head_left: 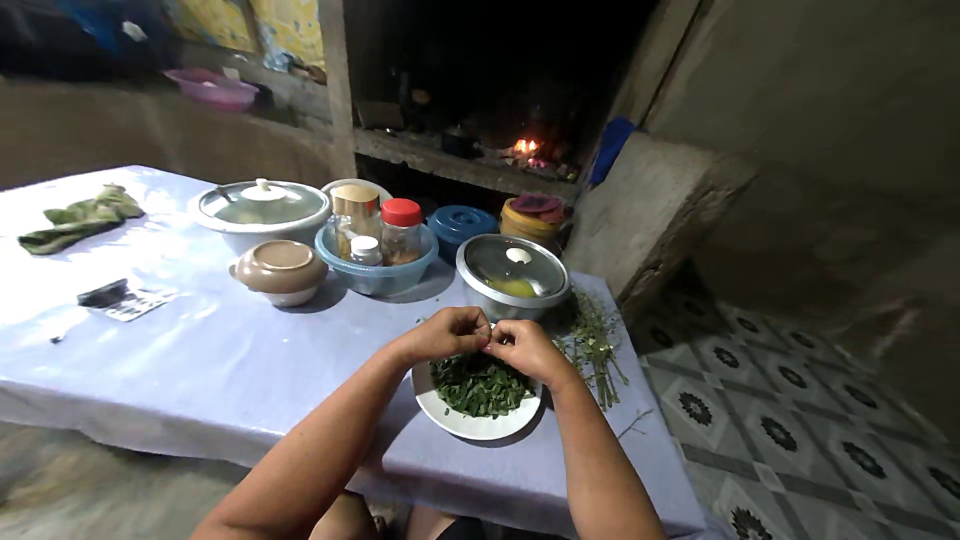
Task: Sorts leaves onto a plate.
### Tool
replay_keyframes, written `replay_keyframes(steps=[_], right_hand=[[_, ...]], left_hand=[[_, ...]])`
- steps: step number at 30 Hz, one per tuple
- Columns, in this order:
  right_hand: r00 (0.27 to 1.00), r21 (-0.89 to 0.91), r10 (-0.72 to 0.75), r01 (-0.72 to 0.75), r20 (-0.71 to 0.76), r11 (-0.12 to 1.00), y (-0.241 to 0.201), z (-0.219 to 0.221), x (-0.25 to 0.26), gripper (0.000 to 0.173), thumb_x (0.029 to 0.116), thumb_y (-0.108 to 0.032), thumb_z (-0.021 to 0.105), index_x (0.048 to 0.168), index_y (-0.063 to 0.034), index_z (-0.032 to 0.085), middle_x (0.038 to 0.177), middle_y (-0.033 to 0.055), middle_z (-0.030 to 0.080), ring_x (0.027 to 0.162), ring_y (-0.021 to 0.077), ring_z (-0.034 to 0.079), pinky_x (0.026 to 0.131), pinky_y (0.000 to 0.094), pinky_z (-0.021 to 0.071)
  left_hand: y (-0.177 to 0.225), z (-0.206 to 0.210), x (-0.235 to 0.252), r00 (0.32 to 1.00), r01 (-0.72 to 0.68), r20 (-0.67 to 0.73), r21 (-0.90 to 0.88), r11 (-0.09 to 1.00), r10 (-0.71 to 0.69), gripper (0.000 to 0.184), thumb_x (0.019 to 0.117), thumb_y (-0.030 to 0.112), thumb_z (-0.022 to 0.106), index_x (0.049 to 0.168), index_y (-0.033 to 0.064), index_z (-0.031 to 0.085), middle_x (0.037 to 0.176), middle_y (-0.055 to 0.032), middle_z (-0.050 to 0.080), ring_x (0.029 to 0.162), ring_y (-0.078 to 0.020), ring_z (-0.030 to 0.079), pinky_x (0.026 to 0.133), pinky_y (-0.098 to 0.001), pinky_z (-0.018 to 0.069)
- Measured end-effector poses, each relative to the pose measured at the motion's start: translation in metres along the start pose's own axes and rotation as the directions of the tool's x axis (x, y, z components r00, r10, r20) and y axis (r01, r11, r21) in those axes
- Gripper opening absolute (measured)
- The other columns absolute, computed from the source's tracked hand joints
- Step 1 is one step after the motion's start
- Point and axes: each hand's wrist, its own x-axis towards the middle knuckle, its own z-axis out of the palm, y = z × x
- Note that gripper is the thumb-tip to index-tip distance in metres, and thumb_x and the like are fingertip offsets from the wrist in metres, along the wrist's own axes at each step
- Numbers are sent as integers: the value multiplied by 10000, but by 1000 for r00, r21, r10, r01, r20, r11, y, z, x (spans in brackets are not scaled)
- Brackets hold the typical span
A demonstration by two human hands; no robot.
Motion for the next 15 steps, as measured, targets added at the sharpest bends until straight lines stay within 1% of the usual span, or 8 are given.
replay_keyframes(steps=[3,5,7,10,12,15], right_hand=[[1000,20,-15,15,-10,1000,1,-1,0,232,970,-223,696,1022,3,704,951,94,681,790,125,630,753,305,545],[999,54,-26,28,-34,998,0,-1,-1,249,960,-222,713,1069,1,693,1005,103,682,790,129,631,757,308,553],[997,100,-38,45,-66,994,-1,1,-1,288,936,-233,749,1101,-6,683,1035,97,678,760,108,613,734,287,546],[995,134,-34,47,-99,990,-1,3,-1,250,927,-202,757,1062,-2,693,1003,89,681,760,105,623,735,283,555],[994,131,-36,50,-104,990,0,4,0,200,944,-170,727,1037,6,705,984,92,692,790,117,650,762,291,568],[994,118,-50,62,-97,991,2,3,0,179,962,-158,697,1025,9,717,978,93,705,804,115,663,772,288,572]], left_hand=[[0,-2,0,1000,4,-11,-10,1000,-4,111,977,184,663,1013,79,653,869,21,660,782,-50,624,754,-253,537],[0,-2,-1,1000,9,-26,-25,1000,-9,111,973,183,669,1009,79,654,867,20,661,784,-52,626,758,-254,540],[1,-2,-1,999,10,-41,-42,999,-12,93,969,156,670,1009,75,648,871,21,660,791,-53,632,767,-252,547],[0,-1,0,999,18,-49,-66,998,-21,87,966,140,676,1009,69,652,885,11,672,811,-63,645,786,-263,556],[-1,-1,0,999,11,-46,-64,998,-14,100,971,157,670,1017,70,654,894,5,673,819,-70,649,796,-273,559],[-1,-1,0,999,6,-49,-60,998,-9,114,969,170,672,1025,73,651,906,3,673,826,-74,649,795,-276,558]])
